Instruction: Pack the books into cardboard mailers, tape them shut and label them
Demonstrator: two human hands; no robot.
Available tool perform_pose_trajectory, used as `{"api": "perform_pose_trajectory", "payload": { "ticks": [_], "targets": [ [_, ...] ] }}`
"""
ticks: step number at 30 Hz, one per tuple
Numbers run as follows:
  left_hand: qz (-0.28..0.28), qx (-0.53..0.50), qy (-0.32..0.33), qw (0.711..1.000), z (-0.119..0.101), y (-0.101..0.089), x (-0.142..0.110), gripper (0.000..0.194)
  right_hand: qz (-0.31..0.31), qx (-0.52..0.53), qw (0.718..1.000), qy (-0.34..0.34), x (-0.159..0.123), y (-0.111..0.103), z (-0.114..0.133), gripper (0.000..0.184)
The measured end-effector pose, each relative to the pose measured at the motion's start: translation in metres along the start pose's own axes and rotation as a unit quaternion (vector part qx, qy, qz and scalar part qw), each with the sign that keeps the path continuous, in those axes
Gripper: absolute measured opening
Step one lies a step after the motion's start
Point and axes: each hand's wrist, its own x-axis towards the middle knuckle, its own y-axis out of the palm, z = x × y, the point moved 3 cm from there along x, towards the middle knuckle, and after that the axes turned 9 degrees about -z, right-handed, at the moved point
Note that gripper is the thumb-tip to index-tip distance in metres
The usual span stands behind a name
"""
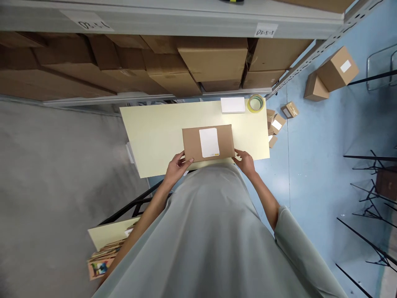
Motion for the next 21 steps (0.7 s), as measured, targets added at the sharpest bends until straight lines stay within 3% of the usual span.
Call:
{"api": "perform_pose_trajectory", "payload": {
  "ticks": [6,9,11,14,17,21],
  "targets": [
    [0.021,0.012,-0.016,1.000,0.020,0.010,0.009,0.085,0.017,-0.003,1.000,-0.014,-0.002,0.015,-0.007,0.046],
    [-0.020,0.084,0.018,0.996,0.011,0.008,0.015,0.087,0.032,-0.008,0.999,-0.039,0.005,0.009,-0.007,0.064],
    [-0.081,0.139,0.068,0.985,-0.007,0.008,0.021,0.092,0.019,0.000,0.998,-0.062,0.017,-0.001,-0.005,0.075],
    [-0.129,0.191,0.156,0.961,-0.049,0.020,0.035,0.091,-0.050,0.011,0.995,-0.088,0.050,-0.018,0.001,0.066],
    [-0.103,0.206,0.222,0.947,-0.094,0.049,0.059,0.078,-0.099,-0.019,0.988,-0.115,0.098,-0.028,0.012,0.054],
    [-0.046,0.217,0.263,0.939,-0.134,0.102,0.112,0.073,-0.065,-0.089,0.983,-0.144,0.167,-0.022,0.030,0.047]
  ]
}}
